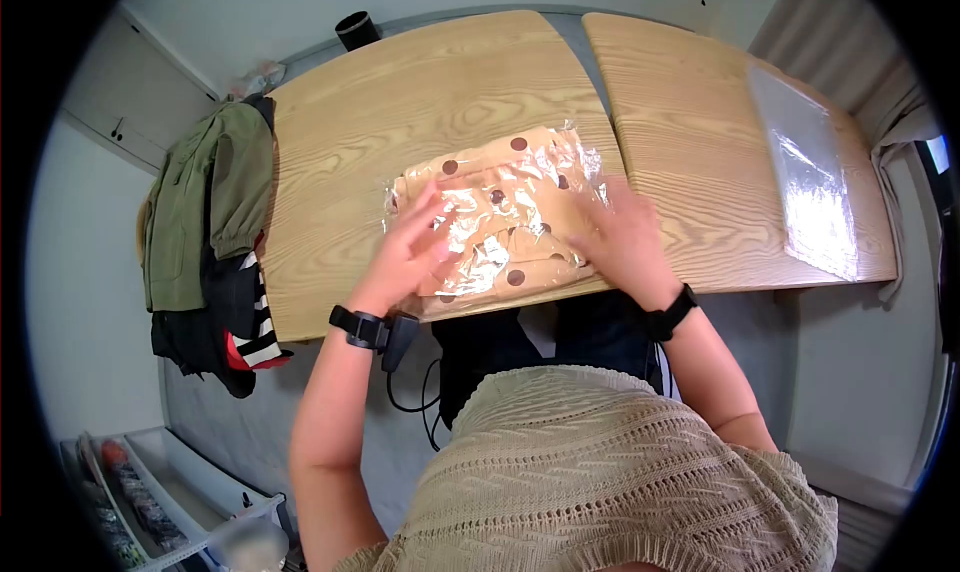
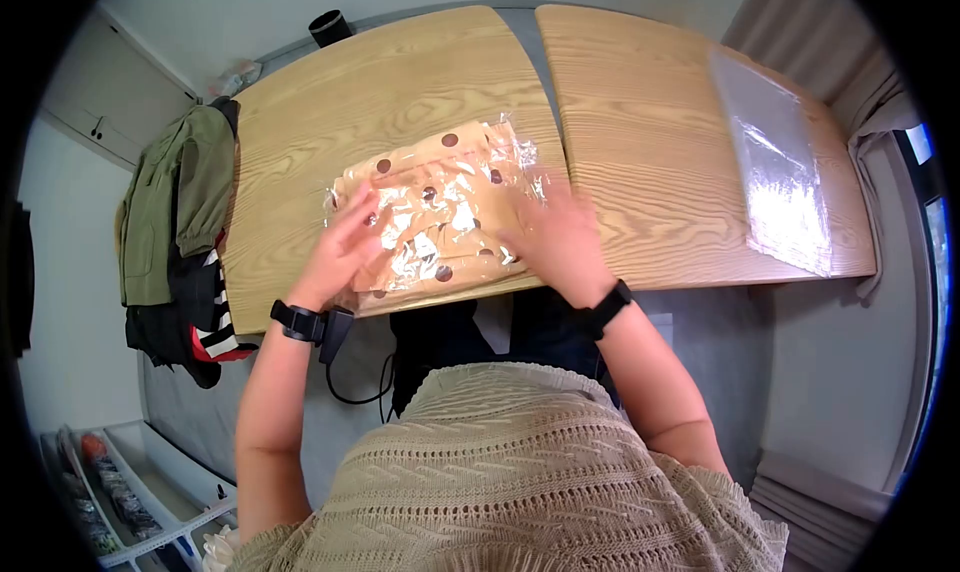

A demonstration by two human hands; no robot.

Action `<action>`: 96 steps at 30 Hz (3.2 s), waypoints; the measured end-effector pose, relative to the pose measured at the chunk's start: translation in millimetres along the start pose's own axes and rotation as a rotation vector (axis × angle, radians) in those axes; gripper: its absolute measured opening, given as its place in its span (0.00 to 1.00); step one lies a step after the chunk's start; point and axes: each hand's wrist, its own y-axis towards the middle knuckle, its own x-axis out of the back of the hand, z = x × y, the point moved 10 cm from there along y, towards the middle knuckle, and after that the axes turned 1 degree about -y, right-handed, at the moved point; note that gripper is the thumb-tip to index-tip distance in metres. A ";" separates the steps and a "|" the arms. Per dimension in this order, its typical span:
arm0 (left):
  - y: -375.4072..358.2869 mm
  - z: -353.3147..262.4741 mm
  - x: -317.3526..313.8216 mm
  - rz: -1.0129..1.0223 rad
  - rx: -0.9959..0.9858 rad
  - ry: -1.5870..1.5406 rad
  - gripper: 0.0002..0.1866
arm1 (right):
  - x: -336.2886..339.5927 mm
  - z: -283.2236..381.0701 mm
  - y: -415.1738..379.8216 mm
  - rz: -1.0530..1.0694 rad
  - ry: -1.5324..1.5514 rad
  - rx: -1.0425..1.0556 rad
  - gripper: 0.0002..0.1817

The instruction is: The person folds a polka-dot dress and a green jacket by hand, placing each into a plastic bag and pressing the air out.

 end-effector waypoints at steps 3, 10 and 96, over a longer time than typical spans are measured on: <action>-27.5 -27.0 39.1 -0.204 -0.031 0.297 0.15 | 35.4 -23.6 -29.8 -0.309 -0.060 -0.073 0.24; -72.8 -59.3 -7.0 0.003 -0.109 0.584 0.23 | 25.9 10.3 -58.4 -0.191 0.312 0.160 0.21; 19.3 -32.3 -76.4 0.155 0.136 0.790 0.26 | -17.3 55.4 18.5 0.035 0.011 0.189 0.26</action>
